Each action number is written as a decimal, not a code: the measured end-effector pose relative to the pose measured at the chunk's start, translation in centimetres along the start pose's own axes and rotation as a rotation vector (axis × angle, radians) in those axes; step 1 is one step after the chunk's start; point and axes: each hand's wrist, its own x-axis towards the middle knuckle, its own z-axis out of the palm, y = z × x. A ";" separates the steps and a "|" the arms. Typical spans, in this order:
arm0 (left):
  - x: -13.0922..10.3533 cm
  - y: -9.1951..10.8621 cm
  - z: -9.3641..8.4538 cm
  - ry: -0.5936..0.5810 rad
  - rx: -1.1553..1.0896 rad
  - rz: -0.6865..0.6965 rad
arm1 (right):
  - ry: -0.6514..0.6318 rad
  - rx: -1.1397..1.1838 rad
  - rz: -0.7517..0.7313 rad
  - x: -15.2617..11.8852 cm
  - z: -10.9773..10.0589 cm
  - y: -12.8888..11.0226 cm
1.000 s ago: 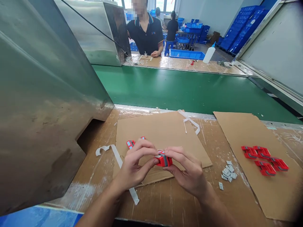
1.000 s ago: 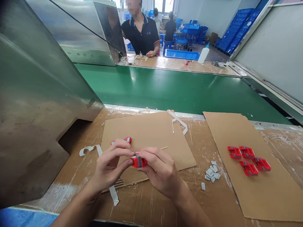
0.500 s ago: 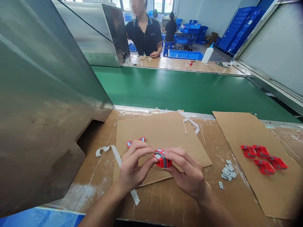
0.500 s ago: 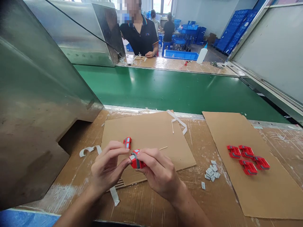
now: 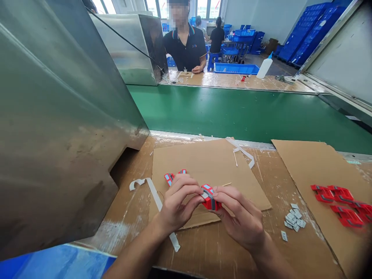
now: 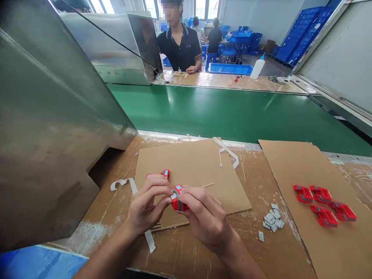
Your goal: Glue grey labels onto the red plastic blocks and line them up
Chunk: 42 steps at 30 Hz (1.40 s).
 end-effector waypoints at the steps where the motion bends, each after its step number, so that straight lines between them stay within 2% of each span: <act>1: 0.1 0.0 -0.1 0.004 0.015 0.001 | 0.001 0.001 0.000 -0.1 -0.1 0.1; 8: 0.0 0.0 -0.3 -0.066 0.068 0.051 | -0.003 -0.007 0.010 -0.3 0.4 -0.2; 12: 0.0 0.1 -0.2 -0.049 0.036 0.014 | -0.018 0.010 0.039 0.0 0.2 -0.2; 18: 0.1 0.4 -0.3 -0.039 -0.007 0.065 | -0.053 0.031 0.055 0.3 -0.1 -0.1; 23: -0.2 0.6 0.1 0.025 -0.018 0.067 | -0.046 0.022 0.075 0.2 0.1 -0.3; 31: -0.1 0.7 -0.1 0.001 -0.080 0.015 | -0.075 0.063 0.103 0.2 -0.3 -0.1; 38: -0.4 0.6 0.2 0.031 -0.011 0.056 | -0.025 0.038 0.088 0.2 0.3 0.1; 42: -0.1 0.1 -0.3 0.010 0.024 0.041 | -0.006 0.071 0.081 0.3 0.1 0.3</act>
